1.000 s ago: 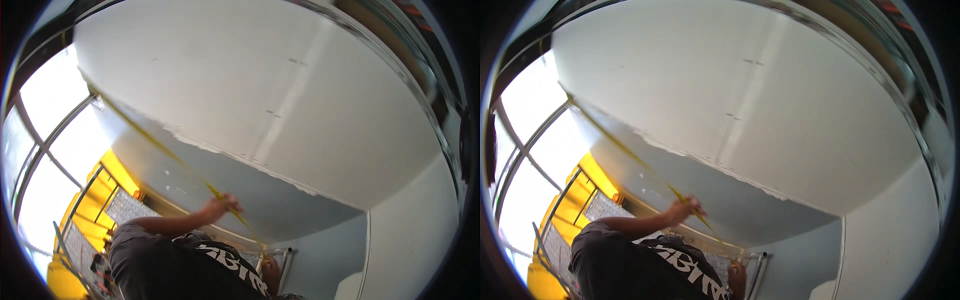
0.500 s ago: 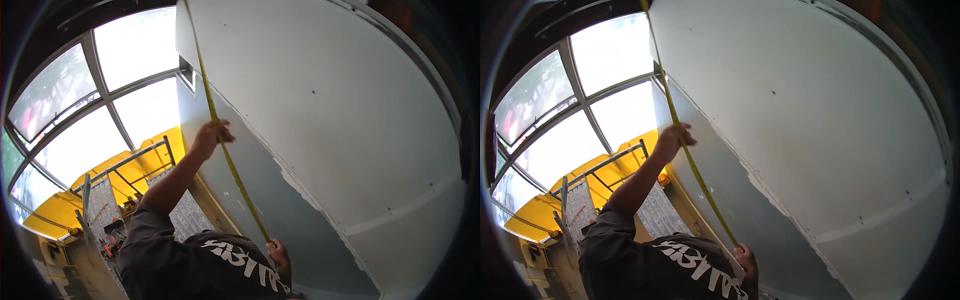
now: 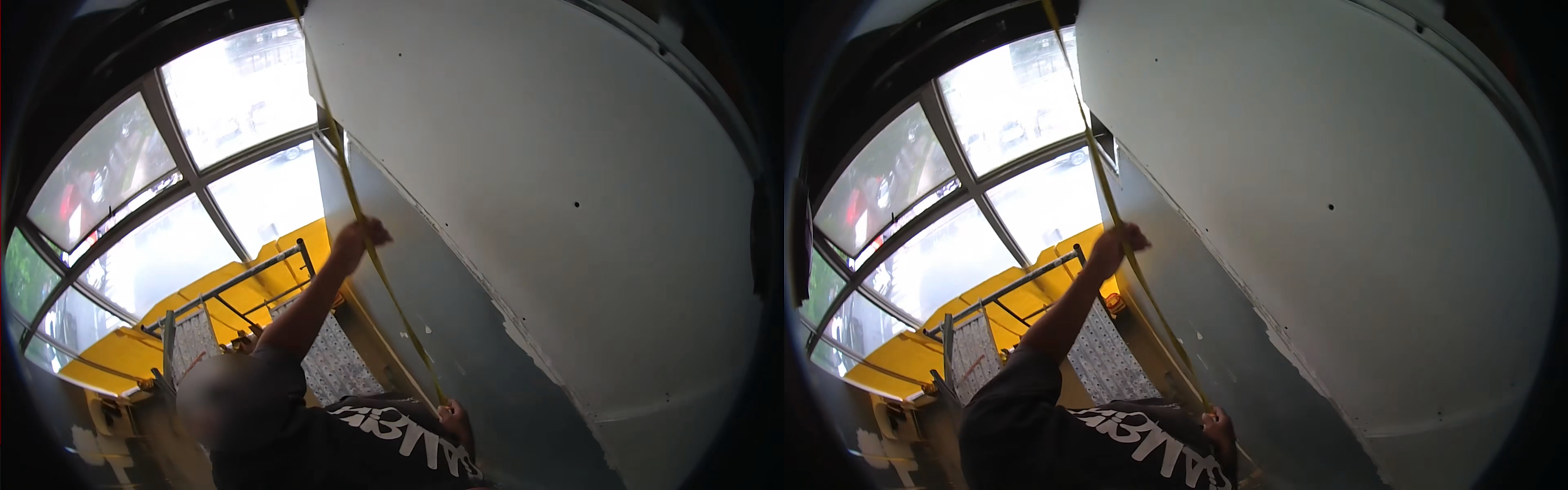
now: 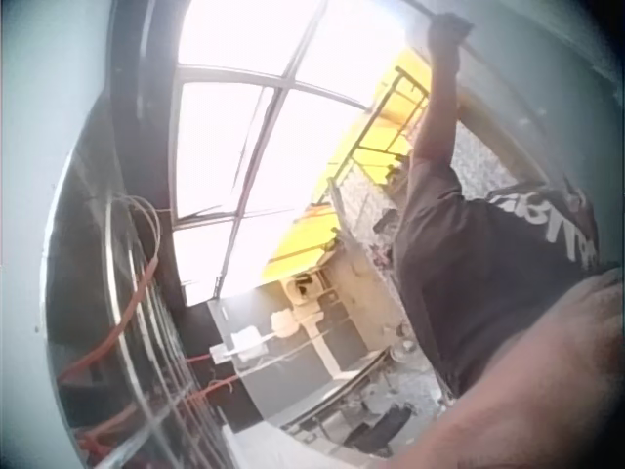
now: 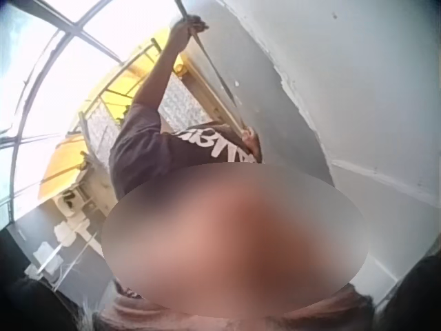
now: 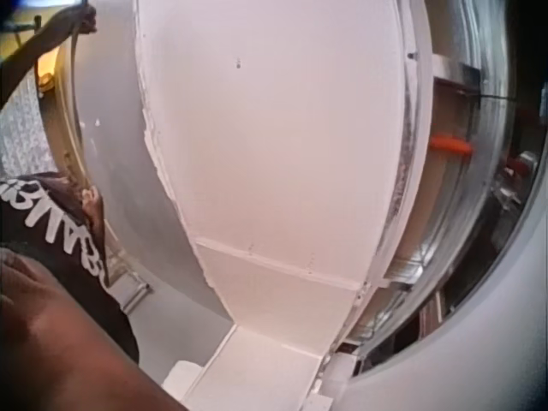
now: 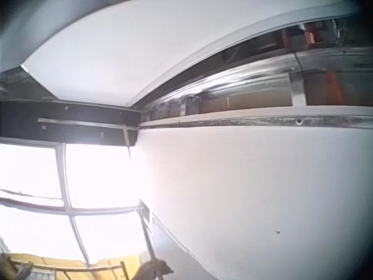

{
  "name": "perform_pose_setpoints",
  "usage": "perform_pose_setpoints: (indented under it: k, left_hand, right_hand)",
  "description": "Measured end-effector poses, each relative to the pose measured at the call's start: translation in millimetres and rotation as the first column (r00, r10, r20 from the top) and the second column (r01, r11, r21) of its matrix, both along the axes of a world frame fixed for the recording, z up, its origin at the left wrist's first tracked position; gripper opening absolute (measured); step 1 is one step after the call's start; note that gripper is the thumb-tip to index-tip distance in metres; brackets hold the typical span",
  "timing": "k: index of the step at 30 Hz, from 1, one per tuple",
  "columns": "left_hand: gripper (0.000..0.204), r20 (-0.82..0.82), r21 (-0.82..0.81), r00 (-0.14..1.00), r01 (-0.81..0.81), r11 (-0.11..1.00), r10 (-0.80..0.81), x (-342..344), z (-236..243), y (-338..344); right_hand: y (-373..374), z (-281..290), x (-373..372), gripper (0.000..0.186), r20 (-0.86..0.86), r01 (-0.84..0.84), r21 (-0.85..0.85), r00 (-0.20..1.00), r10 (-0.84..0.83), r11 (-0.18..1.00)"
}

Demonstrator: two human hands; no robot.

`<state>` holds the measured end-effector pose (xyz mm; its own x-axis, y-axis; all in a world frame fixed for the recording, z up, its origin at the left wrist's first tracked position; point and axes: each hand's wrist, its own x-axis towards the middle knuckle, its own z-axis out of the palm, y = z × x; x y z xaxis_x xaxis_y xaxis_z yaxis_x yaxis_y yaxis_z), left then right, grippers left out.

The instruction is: The person measures a metal track on a ceiling with a tape measure, uses snips to cut a metal stud while standing on scaffolding, and marks a metal piece with a pencil and a square.

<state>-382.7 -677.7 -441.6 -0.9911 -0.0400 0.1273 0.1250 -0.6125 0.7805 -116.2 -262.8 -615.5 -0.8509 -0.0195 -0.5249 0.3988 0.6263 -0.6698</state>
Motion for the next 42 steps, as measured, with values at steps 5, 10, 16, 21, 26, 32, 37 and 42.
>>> perform_pose_setpoints:
  k: [5, 10, 16, 21, 26, 32, 37, 42]
  left_hand:
    - [0.044, 0.156, -0.233, 0.978, 0.171, 0.957, -0.137, 92, -47, 68]
    - [0.054, 0.366, -0.507, 0.899, 0.408, 0.759, -0.239, 186, -104, 96]
    - [0.042, 0.393, -0.339, 0.918, 0.092, 0.936, 0.052, 237, -159, 81]
    - [0.038, 0.432, -0.203, 0.863, -0.192, 0.96, 0.264, 246, -220, 52]
    - [0.038, 0.505, -0.433, 0.723, -0.261, 0.863, 0.472, 268, -265, -30]
    - [0.036, 0.544, -0.584, 0.537, -0.31, 0.75, 0.645, 297, -236, -124]
    - [0.026, 0.543, -0.576, 0.347, -0.508, 0.64, 0.765, 336, -274, -197]
    - [0.026, 0.515, -0.515, 0.221, -0.692, 0.505, 0.828, 388, -264, -222]
  right_hand:
    - [-19, 58, -22, 0.035, 0.077, -0.09, -0.135, 0.992, 0.101, 0.987]
    - [-46, 27, -65, 0.032, 0.066, -0.274, -0.382, 0.945, 0.321, 0.883]
    - [-148, 35, -92, 0.035, 0.159, -0.218, -0.703, 0.88, 0.448, 0.677]
    - [-230, -20, -113, 0.043, 0.136, -0.303, -0.778, 0.774, 0.618, 0.551]
    - [-338, -28, -107, 0.044, 0.266, -0.168, -0.793, 0.769, 0.581, 0.585]
    - [-466, 6, -141, 0.069, 0.248, -0.78, -0.53, 0.232, 0.94, 0.333]
    - [-549, 10, -165, 0.066, 0.084, -0.907, -0.378, 0.163, 0.983, 0.183]
    - [-584, 8, -209, 0.048, 0.164, -0.815, -0.468, 0.3, 0.94, 0.341]
